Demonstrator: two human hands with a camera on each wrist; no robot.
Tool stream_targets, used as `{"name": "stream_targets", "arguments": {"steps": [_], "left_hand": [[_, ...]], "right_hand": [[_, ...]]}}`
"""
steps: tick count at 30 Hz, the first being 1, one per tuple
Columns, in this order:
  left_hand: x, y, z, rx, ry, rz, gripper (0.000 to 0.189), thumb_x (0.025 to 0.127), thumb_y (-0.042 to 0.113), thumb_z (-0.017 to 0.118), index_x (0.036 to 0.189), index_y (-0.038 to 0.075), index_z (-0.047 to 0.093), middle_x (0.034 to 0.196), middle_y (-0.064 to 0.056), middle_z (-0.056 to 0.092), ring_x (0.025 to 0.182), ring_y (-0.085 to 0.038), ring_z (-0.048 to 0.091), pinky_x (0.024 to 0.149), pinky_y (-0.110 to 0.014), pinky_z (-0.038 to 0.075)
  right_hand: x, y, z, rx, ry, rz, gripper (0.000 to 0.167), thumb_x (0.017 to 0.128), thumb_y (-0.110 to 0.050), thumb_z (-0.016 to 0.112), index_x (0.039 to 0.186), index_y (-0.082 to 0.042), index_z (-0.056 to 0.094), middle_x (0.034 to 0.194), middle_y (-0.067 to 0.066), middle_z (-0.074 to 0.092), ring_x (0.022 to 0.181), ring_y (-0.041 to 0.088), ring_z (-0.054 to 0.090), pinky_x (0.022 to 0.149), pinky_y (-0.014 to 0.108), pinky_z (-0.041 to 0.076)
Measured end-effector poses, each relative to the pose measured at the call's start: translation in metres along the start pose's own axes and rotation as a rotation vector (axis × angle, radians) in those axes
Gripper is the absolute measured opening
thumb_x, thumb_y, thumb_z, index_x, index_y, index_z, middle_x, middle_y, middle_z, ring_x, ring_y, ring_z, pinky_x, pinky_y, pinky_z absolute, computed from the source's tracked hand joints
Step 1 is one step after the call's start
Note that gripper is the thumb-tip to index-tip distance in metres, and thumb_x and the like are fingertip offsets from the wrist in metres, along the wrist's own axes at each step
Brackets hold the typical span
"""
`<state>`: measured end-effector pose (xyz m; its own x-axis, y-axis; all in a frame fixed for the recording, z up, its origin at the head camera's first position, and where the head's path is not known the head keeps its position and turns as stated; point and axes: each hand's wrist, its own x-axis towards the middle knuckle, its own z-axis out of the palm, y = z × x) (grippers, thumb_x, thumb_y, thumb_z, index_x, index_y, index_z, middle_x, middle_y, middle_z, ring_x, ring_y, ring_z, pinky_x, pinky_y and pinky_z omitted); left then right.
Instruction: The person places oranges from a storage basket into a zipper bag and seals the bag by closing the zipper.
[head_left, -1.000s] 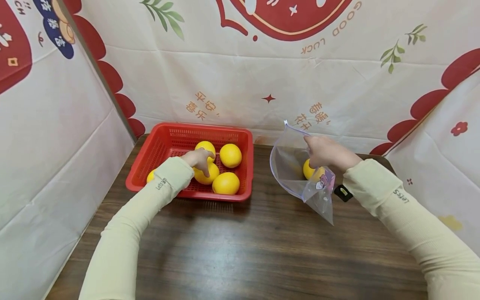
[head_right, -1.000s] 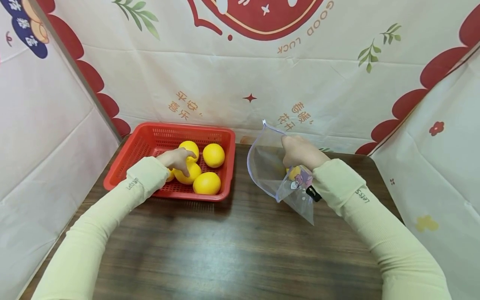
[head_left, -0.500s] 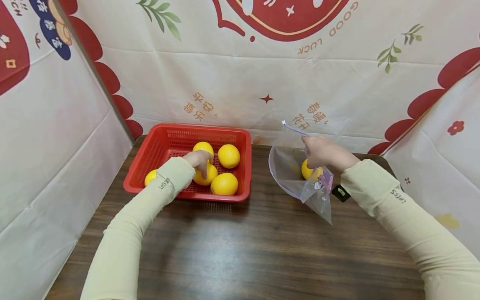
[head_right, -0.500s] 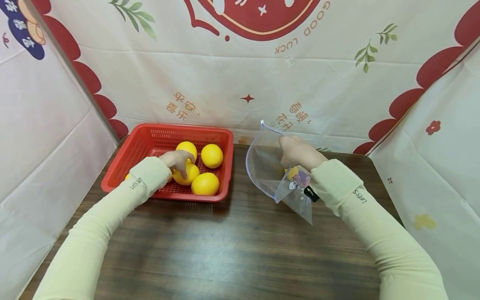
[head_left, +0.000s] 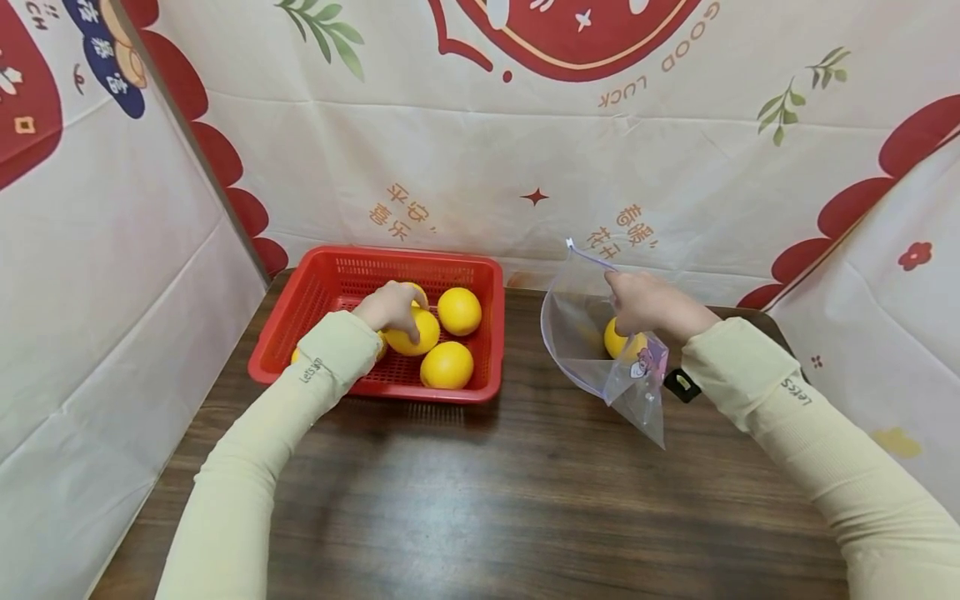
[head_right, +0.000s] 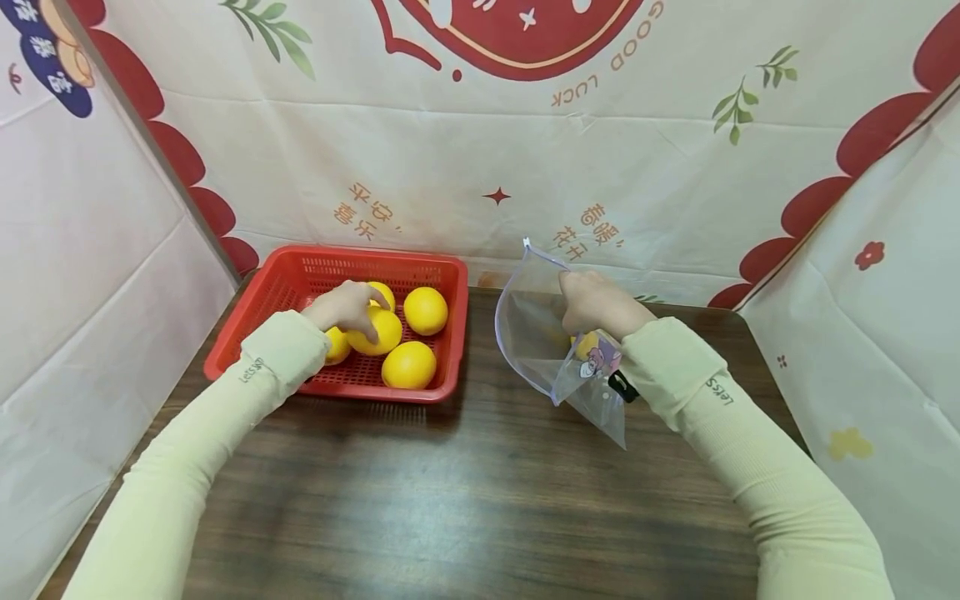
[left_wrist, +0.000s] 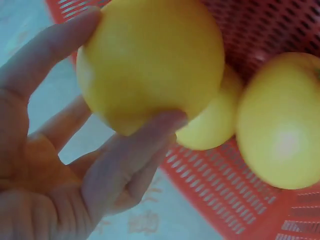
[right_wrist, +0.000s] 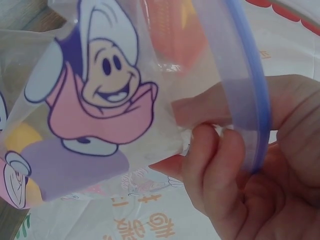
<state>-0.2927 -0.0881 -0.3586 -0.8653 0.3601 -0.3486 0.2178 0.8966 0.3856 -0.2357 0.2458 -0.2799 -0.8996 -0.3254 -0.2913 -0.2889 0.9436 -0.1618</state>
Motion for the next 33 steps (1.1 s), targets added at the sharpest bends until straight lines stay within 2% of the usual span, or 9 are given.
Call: {"name": "stream_targets", "arguments": {"steps": [5, 9, 13, 16, 22, 26, 28, 30, 33], "left_hand": [[-0.009, 0.016, -0.011, -0.104, 0.109, 0.129, 0.057, 0.065, 0.019, 0.078, 0.119, 0.011, 0.06, 0.123, -0.014, 0.053, 0.106, -0.029, 0.046, 0.081, -0.037, 0.044], [-0.014, 0.038, -0.015, -0.239, 0.132, 0.246, 0.058, 0.067, 0.02, 0.077, 0.121, 0.012, 0.058, 0.12, -0.01, 0.057, 0.101, -0.023, 0.051, 0.083, -0.035, 0.045], [-0.016, 0.059, -0.015, -0.396, 0.099, 0.322, 0.06, 0.068, 0.024, 0.078, 0.123, 0.015, 0.057, 0.119, -0.006, 0.057, 0.094, -0.019, 0.055, 0.075, -0.033, 0.05], [-0.015, 0.068, -0.015, -0.575, 0.049, 0.337, 0.06, 0.069, 0.024, 0.078, 0.124, 0.017, 0.056, 0.12, -0.005, 0.056, 0.095, -0.02, 0.055, 0.069, -0.037, 0.053], [-0.011, 0.077, -0.015, -0.935, -0.006, 0.342, 0.053, 0.077, 0.014, 0.07, 0.127, 0.015, 0.053, 0.124, -0.007, 0.051, 0.101, -0.025, 0.056, 0.077, -0.044, 0.051], [-0.009, 0.095, -0.01, -1.12, -0.042, 0.375, 0.051, 0.082, 0.009, 0.065, 0.13, 0.013, 0.049, 0.125, -0.011, 0.05, 0.099, -0.027, 0.058, 0.079, -0.044, 0.05], [-0.009, 0.107, -0.003, -1.145, -0.069, 0.399, 0.05, 0.083, 0.01, 0.063, 0.131, 0.013, 0.048, 0.125, -0.011, 0.05, 0.1, -0.027, 0.058, 0.079, -0.043, 0.05], [-0.006, 0.117, 0.005, -1.129, -0.09, 0.41, 0.051, 0.083, 0.012, 0.065, 0.131, 0.013, 0.048, 0.124, -0.01, 0.05, 0.1, -0.026, 0.058, 0.078, -0.043, 0.051], [-0.002, 0.126, 0.017, -1.014, -0.087, 0.386, 0.052, 0.08, 0.018, 0.069, 0.129, 0.016, 0.051, 0.121, -0.006, 0.052, 0.099, -0.023, 0.058, 0.075, -0.04, 0.052]], "right_hand": [[0.0, -0.001, -0.001, 0.011, -0.004, 0.005, 0.045, 0.064, 0.005, 0.057, 0.107, 0.006, 0.043, 0.065, 0.006, 0.047, 0.053, 0.017, 0.045, 0.047, 0.028, 0.039], [-0.001, -0.001, -0.001, 0.02, -0.012, 0.018, 0.045, 0.065, 0.005, 0.058, 0.107, 0.006, 0.042, 0.065, 0.006, 0.046, 0.052, 0.017, 0.044, 0.046, 0.027, 0.038], [-0.003, -0.002, -0.001, 0.017, -0.016, 0.028, 0.044, 0.066, 0.005, 0.058, 0.107, 0.006, 0.042, 0.064, 0.006, 0.046, 0.051, 0.016, 0.043, 0.046, 0.027, 0.037], [-0.004, -0.002, -0.002, 0.016, -0.011, 0.026, 0.04, 0.065, 0.005, 0.057, 0.102, 0.004, 0.043, 0.065, 0.006, 0.046, 0.052, 0.017, 0.044, 0.047, 0.028, 0.037], [-0.003, -0.003, 0.0, 0.013, 0.015, 0.01, 0.033, 0.063, 0.006, 0.057, 0.093, 0.0, 0.044, 0.068, 0.008, 0.047, 0.056, 0.02, 0.045, 0.049, 0.029, 0.038], [-0.001, -0.003, 0.0, 0.017, 0.007, 0.026, 0.044, 0.063, 0.006, 0.058, 0.105, 0.005, 0.045, 0.068, 0.008, 0.046, 0.057, 0.02, 0.044, 0.05, 0.03, 0.039], [0.0, -0.003, 0.0, 0.028, 0.002, 0.037, 0.05, 0.062, 0.007, 0.059, 0.11, 0.007, 0.044, 0.069, 0.009, 0.047, 0.057, 0.021, 0.045, 0.051, 0.03, 0.04], [0.0, -0.003, 0.0, 0.042, 0.005, 0.039, 0.054, 0.061, 0.007, 0.06, 0.113, 0.008, 0.043, 0.072, 0.01, 0.05, 0.058, 0.021, 0.049, 0.052, 0.03, 0.043], [0.0, -0.002, -0.001, 0.042, 0.006, 0.028, 0.059, 0.061, 0.007, 0.059, 0.117, 0.011, 0.042, 0.074, 0.011, 0.052, 0.059, 0.02, 0.05, 0.052, 0.029, 0.044]]}}
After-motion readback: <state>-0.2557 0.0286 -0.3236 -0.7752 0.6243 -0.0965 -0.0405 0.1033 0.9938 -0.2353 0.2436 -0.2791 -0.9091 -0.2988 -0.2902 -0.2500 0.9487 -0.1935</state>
